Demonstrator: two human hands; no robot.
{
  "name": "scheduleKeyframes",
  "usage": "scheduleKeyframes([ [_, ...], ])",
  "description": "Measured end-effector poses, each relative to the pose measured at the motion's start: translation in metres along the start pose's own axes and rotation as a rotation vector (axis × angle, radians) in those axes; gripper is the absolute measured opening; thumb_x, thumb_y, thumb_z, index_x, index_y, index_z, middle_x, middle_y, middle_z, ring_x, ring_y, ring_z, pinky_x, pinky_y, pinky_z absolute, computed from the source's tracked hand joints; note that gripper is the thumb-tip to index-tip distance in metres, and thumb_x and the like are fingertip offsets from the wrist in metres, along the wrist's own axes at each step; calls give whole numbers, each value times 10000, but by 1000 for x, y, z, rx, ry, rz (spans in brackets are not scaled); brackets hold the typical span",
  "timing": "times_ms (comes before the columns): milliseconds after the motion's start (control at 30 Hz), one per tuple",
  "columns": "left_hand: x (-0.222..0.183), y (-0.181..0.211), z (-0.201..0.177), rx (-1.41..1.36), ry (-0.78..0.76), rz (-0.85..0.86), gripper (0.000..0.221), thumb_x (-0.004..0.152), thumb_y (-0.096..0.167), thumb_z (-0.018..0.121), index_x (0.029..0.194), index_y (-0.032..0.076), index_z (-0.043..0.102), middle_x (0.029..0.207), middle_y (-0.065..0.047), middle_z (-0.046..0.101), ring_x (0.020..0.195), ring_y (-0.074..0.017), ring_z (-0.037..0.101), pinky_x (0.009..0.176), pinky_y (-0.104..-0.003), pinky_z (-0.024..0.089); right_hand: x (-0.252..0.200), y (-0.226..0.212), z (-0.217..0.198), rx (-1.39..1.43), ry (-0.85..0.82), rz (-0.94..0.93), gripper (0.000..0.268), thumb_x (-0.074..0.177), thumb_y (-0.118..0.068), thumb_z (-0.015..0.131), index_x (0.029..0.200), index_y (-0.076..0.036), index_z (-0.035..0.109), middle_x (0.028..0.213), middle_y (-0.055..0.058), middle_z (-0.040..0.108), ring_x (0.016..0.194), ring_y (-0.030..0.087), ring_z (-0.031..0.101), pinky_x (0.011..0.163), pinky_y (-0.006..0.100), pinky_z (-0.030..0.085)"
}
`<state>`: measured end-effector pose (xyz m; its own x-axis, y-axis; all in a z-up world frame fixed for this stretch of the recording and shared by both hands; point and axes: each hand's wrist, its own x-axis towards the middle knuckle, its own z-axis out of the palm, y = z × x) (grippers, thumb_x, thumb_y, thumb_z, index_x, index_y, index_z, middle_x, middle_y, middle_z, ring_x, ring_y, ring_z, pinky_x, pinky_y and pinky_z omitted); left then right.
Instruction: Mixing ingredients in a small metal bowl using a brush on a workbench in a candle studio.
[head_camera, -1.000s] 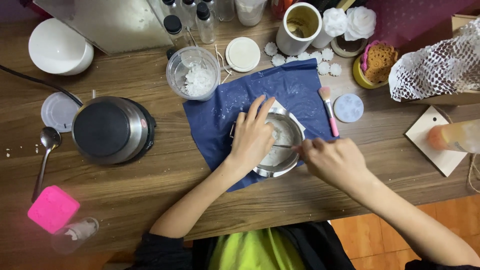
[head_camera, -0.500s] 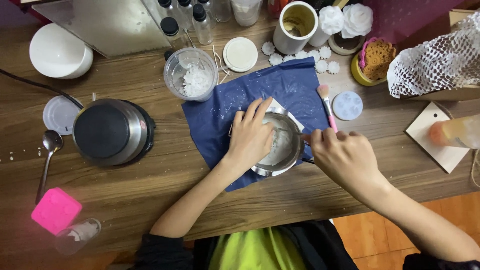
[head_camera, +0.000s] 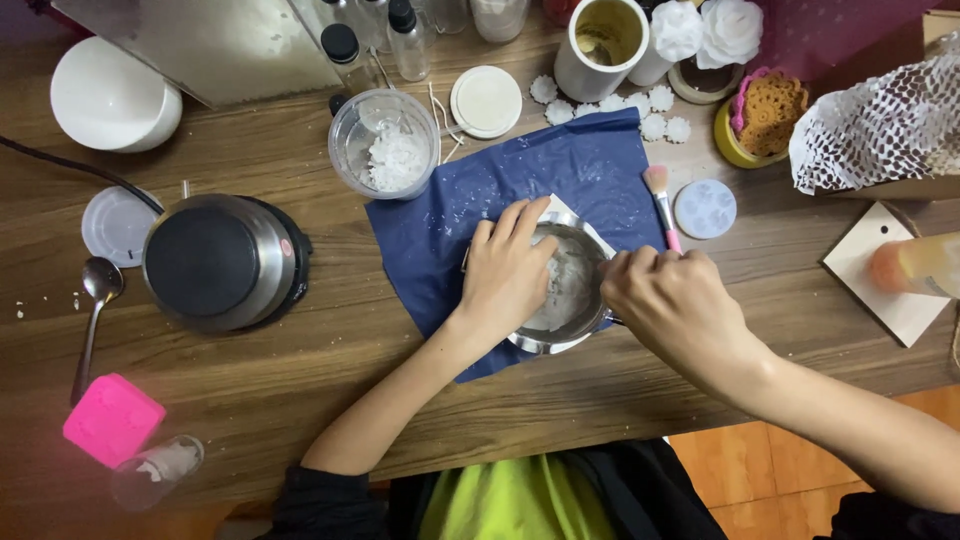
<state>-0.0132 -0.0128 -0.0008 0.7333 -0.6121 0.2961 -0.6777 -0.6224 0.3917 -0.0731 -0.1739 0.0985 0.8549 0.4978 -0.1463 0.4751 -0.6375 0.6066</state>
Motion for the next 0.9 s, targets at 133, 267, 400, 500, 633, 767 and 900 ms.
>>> scheduleKeyframes([
  [133, 0, 0, -1, -6, -3, -5, 223, 642, 82, 714, 858, 77, 660, 1229, -139, 496, 1173, -322, 471, 738, -403, 378, 2, 4, 3, 19, -7, -40, 47, 672, -103, 565, 668, -149, 567, 595, 23, 533, 475, 170, 572, 428, 280, 412],
  [267, 2, 2, -4, -22, -37, -10, 250, 656, 91, 722, 904, 110, 688, 1262, -138, 478, 1209, -323, 440, 756, -395, 371, 3, 10, 3, 84, -45, -62, 51, 724, -95, 573, 699, -125, 606, 613, 30, 566, 488, 162, 597, 418, 291, 429],
  [400, 3, 5, -13, -27, -50, -14, 225, 671, 74, 713, 891, 117, 713, 1311, -147, 453, 1247, -330, 405, 765, -394, 360, 5, 11, -5, 57, -57, -52, 68, 739, -98, 577, 693, -139, 604, 620, 33, 586, 513, 170, 617, 431, 280, 431],
  [500, 2, 4, -10, -30, -33, -10, 181, 682, 75, 701, 857, 121, 719, 1321, -150, 447, 1242, -330, 409, 761, -398, 357, 6, 9, -4, 49, -59, -58, 54, 728, -106, 576, 685, -135, 593, 617, 36, 571, 492, 164, 592, 425, 282, 422],
  [633, 3, 4, -10, -29, -26, -5, 172, 689, 77, 694, 851, 127, 721, 1325, -149, 446, 1240, -331, 414, 754, -392, 356, 10, 6, -5, 34, -63, -73, 39, 710, -118, 575, 673, -131, 576, 613, 40, 548, 460, 155, 555, 415, 286, 407],
  [767, 3, 5, -12, -36, -38, -5, 162, 693, 80, 695, 847, 121, 722, 1328, -150, 447, 1241, -335, 414, 752, -397, 360, 14, 1, -13, 5, -109, -82, 123, 776, -152, 584, 653, -146, 583, 619, 30, 556, 449, 132, 538, 416, 276, 416],
  [900, 3, 2, -6, -23, -3, 25, 141, 718, 94, 656, 847, 121, 705, 1318, -145, 442, 1205, -319, 445, 718, -369, 349, 18, -23, 5, -50, -74, -67, 226, 799, -153, 566, 575, -154, 542, 578, 0, 468, 395, 99, 419, 397, 228, 333],
])
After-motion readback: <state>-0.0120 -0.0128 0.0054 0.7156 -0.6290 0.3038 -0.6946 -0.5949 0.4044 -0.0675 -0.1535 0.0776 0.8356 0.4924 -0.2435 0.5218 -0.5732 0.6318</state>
